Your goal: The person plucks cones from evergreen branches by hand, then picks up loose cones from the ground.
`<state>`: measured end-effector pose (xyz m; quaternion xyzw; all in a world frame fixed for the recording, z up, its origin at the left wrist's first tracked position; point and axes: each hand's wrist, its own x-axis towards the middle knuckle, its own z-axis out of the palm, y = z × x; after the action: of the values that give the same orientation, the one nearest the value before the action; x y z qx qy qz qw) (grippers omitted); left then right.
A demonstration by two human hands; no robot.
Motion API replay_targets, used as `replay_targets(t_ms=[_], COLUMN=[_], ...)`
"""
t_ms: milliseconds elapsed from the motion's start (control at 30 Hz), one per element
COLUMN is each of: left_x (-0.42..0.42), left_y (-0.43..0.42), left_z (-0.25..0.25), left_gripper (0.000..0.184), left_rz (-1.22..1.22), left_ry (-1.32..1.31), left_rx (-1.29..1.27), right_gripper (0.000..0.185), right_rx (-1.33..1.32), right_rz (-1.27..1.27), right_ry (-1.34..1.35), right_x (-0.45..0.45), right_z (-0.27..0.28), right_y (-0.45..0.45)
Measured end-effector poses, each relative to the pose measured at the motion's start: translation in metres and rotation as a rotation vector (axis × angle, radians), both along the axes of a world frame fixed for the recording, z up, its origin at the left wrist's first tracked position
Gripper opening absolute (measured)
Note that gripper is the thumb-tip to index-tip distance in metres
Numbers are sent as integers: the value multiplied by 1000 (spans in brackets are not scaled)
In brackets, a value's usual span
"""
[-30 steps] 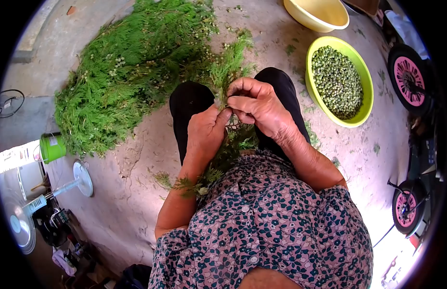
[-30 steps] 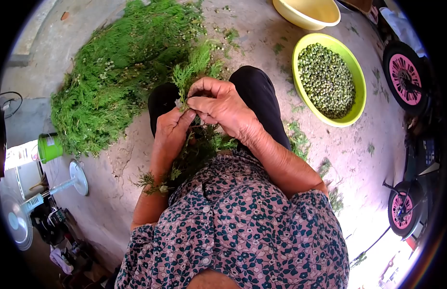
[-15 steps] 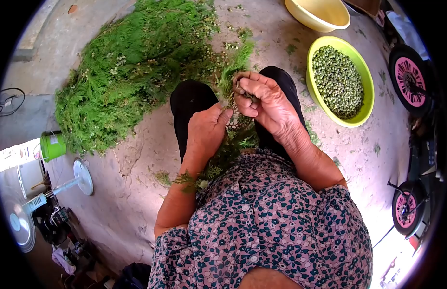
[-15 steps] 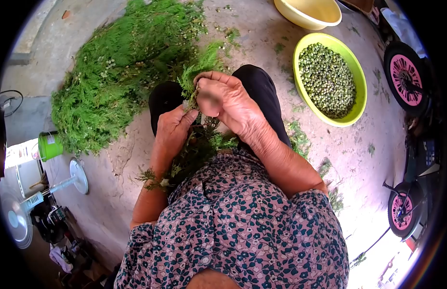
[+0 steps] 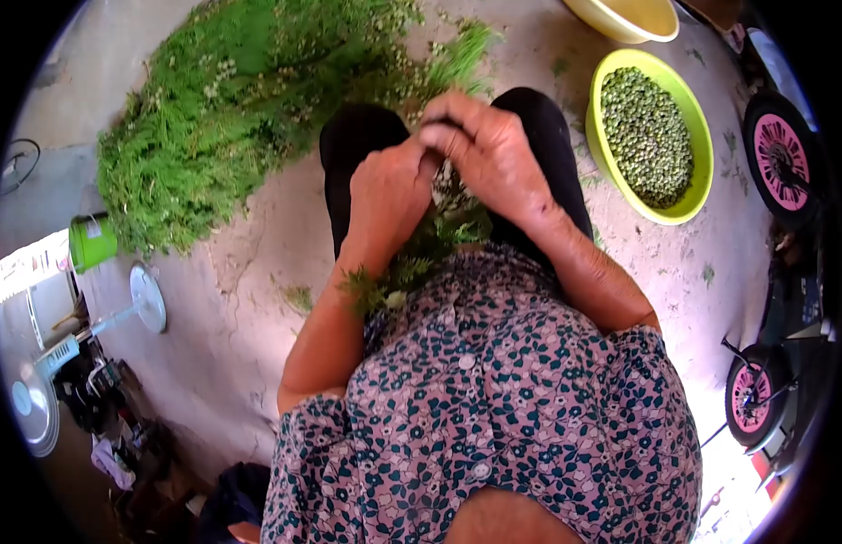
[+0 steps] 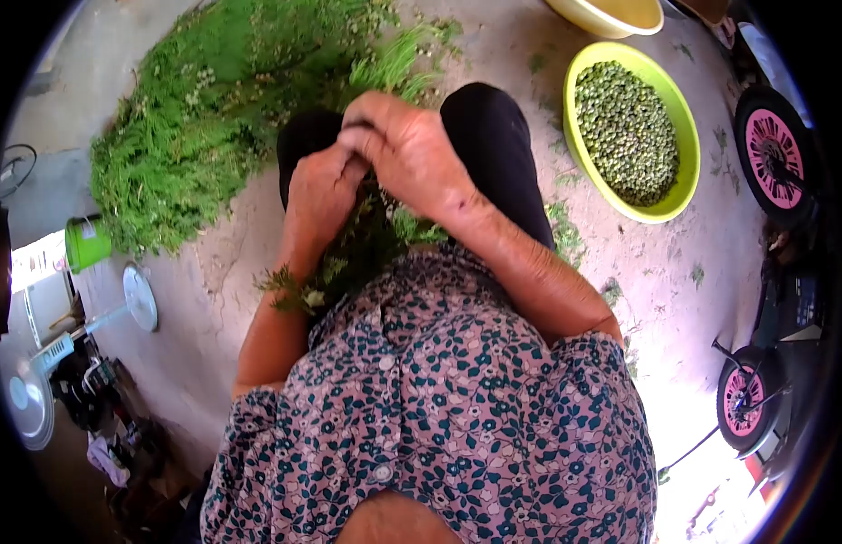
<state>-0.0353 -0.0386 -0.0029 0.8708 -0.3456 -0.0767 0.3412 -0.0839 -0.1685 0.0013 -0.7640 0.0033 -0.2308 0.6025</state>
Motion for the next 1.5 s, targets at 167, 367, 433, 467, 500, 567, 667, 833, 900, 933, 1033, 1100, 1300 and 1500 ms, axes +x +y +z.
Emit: replay_targets(t_ms=[167,367,433,467,500,567,667,833,900,933,1033,1100,1300,1500], left_x=[6,8,7,6,5,5,2,5,6,5,7,7,3,3], left_y=[1,6,7,6,5,3,0,4,6,7,9,10,5,10], left_z=[5,20,31,29,28,31,33,27,24,24,22,21,32,24], left_gripper=[20,23,25,22,19,19,19,13,11,11,9,9,12,17], left_rz=[-69,86,114,195,278,256,254,219,238,226,172,195,261,306], left_ry=[175,798,901,936,971,968,963,920,907,880,829,890,856,967], left_rx=[-123,-407,-443,-496,-547,-487,-549,-544,-519,-493,-482,-496,-473,-601], right_gripper=[12,22,17,16,15,14,11,13,17,20,19,15,6,11], right_rx=[820,1376,1339,1329,1320,1294,930,131,-171,-161,-135,-147,53,1131], right_rz=[105,191,76,97,118,169,129,101,119,56,100,81,93,147], right_ry=[313,190,232,224,216,184,268,7,34,27,-64,-75,6,195], right_x=[-3,-2,-1,-1,-1,-1,1,11,10,11,15,15,14,12], right_z=[10,3,2,4,5,3,18,1,6,5,-3,-2,1,18], right_y=[-8,-40,-47,-48,-48,-42,-26,-12,-9,-4,-2,0,0,-23])
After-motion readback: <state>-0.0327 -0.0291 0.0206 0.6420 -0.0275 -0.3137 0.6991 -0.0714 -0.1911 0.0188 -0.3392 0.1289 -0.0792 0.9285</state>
